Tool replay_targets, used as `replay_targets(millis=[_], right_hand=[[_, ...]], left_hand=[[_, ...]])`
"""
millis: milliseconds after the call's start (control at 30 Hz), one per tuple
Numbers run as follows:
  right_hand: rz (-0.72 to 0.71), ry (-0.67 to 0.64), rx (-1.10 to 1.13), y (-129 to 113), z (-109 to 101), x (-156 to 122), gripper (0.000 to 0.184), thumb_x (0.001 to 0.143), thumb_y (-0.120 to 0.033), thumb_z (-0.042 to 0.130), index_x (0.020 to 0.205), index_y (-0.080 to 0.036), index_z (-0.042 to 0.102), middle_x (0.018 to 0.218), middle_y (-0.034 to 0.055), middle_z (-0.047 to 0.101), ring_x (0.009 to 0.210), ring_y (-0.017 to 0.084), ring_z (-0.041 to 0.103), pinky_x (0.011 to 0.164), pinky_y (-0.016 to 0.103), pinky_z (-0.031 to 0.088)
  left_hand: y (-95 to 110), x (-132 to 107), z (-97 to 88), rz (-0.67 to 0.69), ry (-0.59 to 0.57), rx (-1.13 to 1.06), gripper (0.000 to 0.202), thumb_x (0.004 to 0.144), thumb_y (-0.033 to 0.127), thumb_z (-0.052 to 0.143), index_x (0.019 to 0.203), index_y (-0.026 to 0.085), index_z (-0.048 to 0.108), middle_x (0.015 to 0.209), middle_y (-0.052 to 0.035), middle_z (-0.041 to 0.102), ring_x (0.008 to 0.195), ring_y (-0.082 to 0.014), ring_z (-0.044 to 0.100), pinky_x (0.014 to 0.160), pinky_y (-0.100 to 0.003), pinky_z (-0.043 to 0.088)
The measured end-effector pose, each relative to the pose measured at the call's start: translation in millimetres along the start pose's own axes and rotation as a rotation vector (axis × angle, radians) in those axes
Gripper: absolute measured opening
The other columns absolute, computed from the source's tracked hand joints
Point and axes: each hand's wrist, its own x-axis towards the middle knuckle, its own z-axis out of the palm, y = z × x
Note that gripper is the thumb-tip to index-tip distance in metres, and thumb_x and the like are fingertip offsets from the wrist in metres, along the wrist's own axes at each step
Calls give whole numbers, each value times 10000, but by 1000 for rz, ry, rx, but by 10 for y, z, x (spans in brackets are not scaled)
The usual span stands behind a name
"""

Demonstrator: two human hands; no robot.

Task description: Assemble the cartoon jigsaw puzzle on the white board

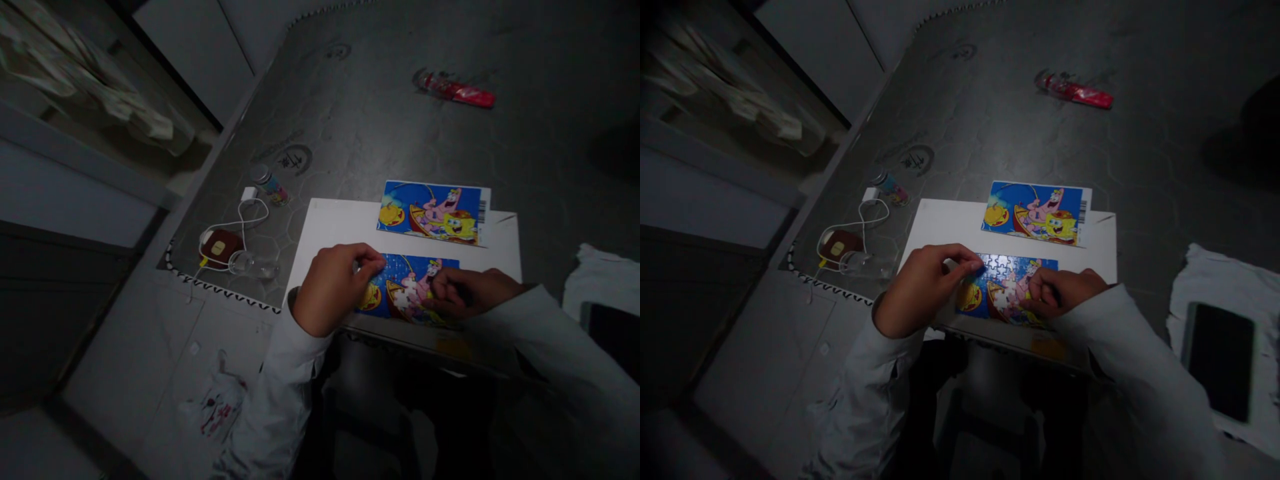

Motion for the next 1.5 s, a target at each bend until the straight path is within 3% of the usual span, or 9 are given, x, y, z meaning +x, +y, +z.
replay_targets(millis=[133, 367, 567, 667, 833, 1033, 1200, 1333, 1500], right_hand=[[-1, -7, -16, 4, -4, 16, 347, 955, -532, 774, 812, -283, 579, 600, -77, 607, 560, 162, 590, 669, 327, 399], [-36, 18, -17, -7, 25, -3, 293, 964, -461, 757, 831, -274, 574, 612, -85, 604, 586, 152, 588, 704, 320, 391], [-47, 15, -10, 2, 8, 6, 286, 956, -446, 773, 823, -277, 583, 612, -82, 623, 579, 153, 596, 676, 324, 380], [-58, 27, -20, 17, 22, 13, 285, 956, -438, 785, 827, -278, 588, 614, -83, 631, 576, 154, 607, 681, 324, 390], [-66, 45, -43, 20, 59, 5, 284, 964, -409, 777, 817, -274, 576, 600, -82, 627, 561, 152, 593, 688, 325, 391], [-58, 62, -58, -8, 55, -5, 293, 979, -448, 781, 819, -284, 598, 582, -83, 611, 534, 152, 567, 647, 322, 379], [-55, 38, -41, 7, 36, 1, 292, 968, -444, 797, 829, -279, 601, 593, -93, 605, 549, 143, 580, 656, 315, 396], [-67, 40, -64, 21, 42, 11, 290, 962, -451, 783, 822, -280, 596, 581, -90, 601, 548, 145, 581, 647, 315, 380], [-47, 36, -41, -9, 29, 10, 284, 965, -454, 761, 816, -280, 594, 589, -89, 615, 556, 150, 591, 666, 322, 390]], left_hand=[[46, 10, 37, 5, 16, 118, 106, 1055, 215, 801, 1087, 239, 899, 1077, -40, 911, 906, -210, 816, 961, -379, 616], [138, -80, 288, 139, -166, 269, 173, 984, 378, 918, 1128, 286, 889, 1091, -15, 894, 1011, -248, 823, 865, -358, 582], [163, -170, 550, 148, -110, 395, 190, 989, 396, 897, 1104, 251, 854, 1093, -49, 866, 969, -264, 801, 770, -349, 546], [178, -158, 541, 134, -130, 367, 135, 989, 348, 896, 1075, 253, 853, 1064, -36, 869, 957, -250, 801, 765, -338, 523], [224, -94, 359, 55, -152, 265, 75, 987, 346, 914, 1032, 299, 878, 955, 22, 888, 934, -234, 823, 785, -334, 508], [168, -33, 198, -18, -75, 212, 82, 1017, 281, 876, 1067, 334, 914, 1093, 20, 921, 1069, -267, 859, 942, -386, 573], [147, -13, 283, 17, -102, 159, 139, 1060, 236, 807, 1093, 318, 914, 1171, 17, 919, 1143, -265, 856, 1050, -416, 588], [147, 27, 419, 31, -56, 143, 182, 1053, 259, 814, 1211, 313, 888, 1111, 6, 919, 1069, -260, 855, 980, -397, 608], [160, 60, 464, 85, -82, 200, 162, 1086, 256, 760, 1122, 312, 908, 1193, -8, 910, 1116, -268, 840, 971, -394, 604]])
